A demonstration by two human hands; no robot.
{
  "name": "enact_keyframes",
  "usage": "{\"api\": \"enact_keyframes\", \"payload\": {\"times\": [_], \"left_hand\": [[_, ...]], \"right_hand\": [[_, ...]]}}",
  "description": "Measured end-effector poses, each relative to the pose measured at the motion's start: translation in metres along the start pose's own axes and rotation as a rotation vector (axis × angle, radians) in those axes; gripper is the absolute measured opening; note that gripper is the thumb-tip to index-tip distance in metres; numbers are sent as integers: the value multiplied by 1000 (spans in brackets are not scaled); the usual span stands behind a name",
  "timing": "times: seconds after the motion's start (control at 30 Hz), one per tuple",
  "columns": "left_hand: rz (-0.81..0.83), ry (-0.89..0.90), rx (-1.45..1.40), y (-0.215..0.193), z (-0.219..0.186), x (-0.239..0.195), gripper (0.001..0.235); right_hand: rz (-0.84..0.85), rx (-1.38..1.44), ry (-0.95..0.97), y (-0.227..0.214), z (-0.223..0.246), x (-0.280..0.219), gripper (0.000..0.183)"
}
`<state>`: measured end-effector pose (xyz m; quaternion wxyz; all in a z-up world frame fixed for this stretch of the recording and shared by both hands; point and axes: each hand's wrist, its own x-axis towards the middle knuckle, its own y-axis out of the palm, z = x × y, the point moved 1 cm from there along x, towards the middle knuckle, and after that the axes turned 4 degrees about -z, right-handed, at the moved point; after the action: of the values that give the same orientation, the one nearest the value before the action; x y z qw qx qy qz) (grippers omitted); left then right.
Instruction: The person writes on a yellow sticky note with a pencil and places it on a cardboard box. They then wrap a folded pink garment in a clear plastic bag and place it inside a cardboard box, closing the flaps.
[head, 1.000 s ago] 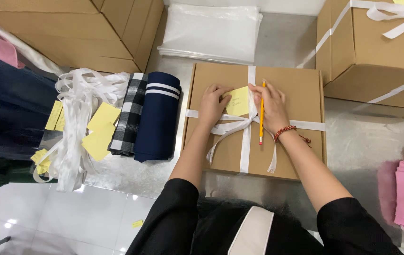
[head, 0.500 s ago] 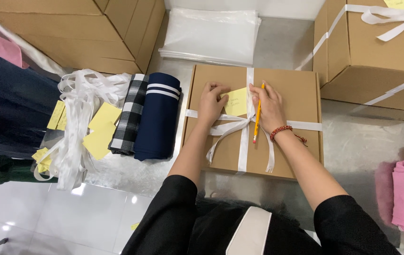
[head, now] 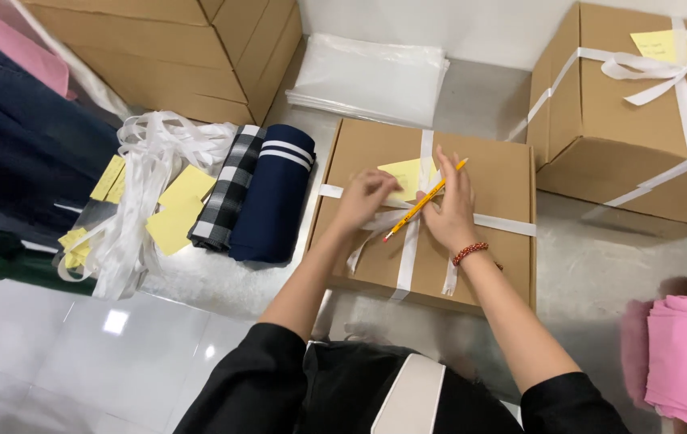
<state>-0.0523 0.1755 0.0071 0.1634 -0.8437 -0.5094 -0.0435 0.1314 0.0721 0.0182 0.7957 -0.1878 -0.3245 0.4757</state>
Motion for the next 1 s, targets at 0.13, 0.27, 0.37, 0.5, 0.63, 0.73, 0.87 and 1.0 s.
{"api": "enact_keyframes", "payload": {"times": [0.13, 0.27, 0.37, 0.5, 0.63, 0.73, 0.87, 1.0], "left_hand": [[29, -32, -156, 19, -10, -39, 32], [66, -76, -187, -1, -1, -66, 24], [140, -277, -293, -23, -20, -79, 20], [145, -501, -404, -43, -22, -92, 21], [-34, -426, -206, -92, -2, -91, 17], [-279, -376, -65, -167, 43, -92, 16], [-565, -441, 37, -295, 77, -119, 21], [-515, -535, 497, -379, 118, -130, 22]], "right_hand": [[61, -7, -106, 11, 33, -4, 93], [97, 30, -209, 19, 61, -12, 92], [181, 58, -193, 13, 91, -22, 90], [252, 101, -154, 47, 81, -22, 91], [290, 163, -125, 65, 140, -25, 98], [326, 239, -108, 101, 176, -28, 88], [410, 244, -148, 159, 209, -45, 78], [592, 159, -86, 215, 209, -70, 61]]}}
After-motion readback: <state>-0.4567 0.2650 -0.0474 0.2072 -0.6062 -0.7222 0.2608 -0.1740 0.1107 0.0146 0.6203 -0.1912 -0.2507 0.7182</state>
